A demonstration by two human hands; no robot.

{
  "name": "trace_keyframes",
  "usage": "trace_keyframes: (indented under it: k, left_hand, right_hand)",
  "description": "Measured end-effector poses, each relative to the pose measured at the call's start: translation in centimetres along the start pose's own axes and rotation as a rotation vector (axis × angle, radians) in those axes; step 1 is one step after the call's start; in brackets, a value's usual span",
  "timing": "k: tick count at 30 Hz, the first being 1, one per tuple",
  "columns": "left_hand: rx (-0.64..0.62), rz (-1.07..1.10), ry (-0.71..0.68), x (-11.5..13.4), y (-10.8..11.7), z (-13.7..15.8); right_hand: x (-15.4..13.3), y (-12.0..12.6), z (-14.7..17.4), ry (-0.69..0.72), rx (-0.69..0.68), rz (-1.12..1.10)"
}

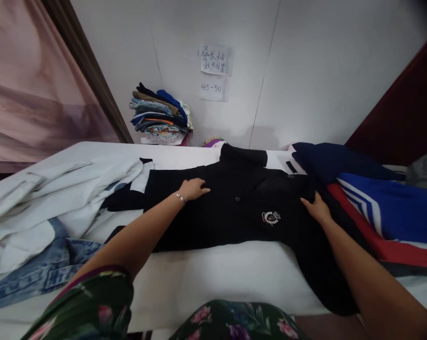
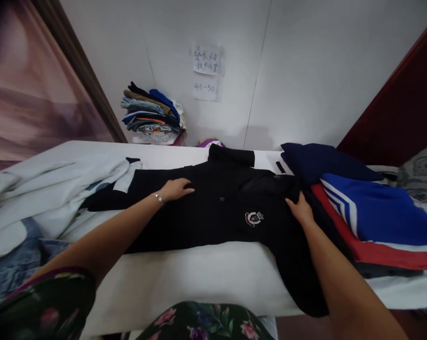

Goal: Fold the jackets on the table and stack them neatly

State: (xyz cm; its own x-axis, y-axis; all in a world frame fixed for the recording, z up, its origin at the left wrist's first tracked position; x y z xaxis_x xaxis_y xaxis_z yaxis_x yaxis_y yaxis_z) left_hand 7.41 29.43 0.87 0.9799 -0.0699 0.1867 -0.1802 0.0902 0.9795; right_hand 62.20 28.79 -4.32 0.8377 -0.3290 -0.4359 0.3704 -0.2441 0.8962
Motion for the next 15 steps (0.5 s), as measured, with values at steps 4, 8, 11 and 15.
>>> trace_keyframes:
  k: [4, 8, 11, 15]
  left_hand:
    - [-0.006, 0.074, -0.07, 0.3, -2.9, 4.3]
    - [0.01, 0.069, -0.174, 0.4, -2.1, 8.0]
    - [0.003, -0.017, -0.244, 1.0, -1.1, 11.1]
    - [0.07, -0.021, -0.359, 2.6, 0.7, 17.1]
  right_hand:
    - [-0.3, 0.0, 1.3, 0.043, 0.011, 0.053]
    - [-0.3, 0.2, 1.6, 0.026, -0.002, 0.095]
    - [-0.2, -0.1, 1.5, 0.002, -0.038, 0.141]
    - [0.0, -0.5, 1.2, 0.007, -0.1, 0.182]
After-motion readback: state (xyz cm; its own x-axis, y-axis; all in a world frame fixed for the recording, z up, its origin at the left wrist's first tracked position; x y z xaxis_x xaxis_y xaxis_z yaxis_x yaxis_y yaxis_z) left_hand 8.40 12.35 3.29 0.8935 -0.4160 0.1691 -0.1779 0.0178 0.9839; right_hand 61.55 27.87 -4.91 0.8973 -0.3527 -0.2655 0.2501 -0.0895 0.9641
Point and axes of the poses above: each hand's wrist, its own z-axis away from the middle knuckle, its own y-axis out of the back of the hand, x = y × z, the point moved 10 cm from there along -z, towards the middle knuckle, and after that the axes turned 6 degrees about z, right-handed, at the moved point
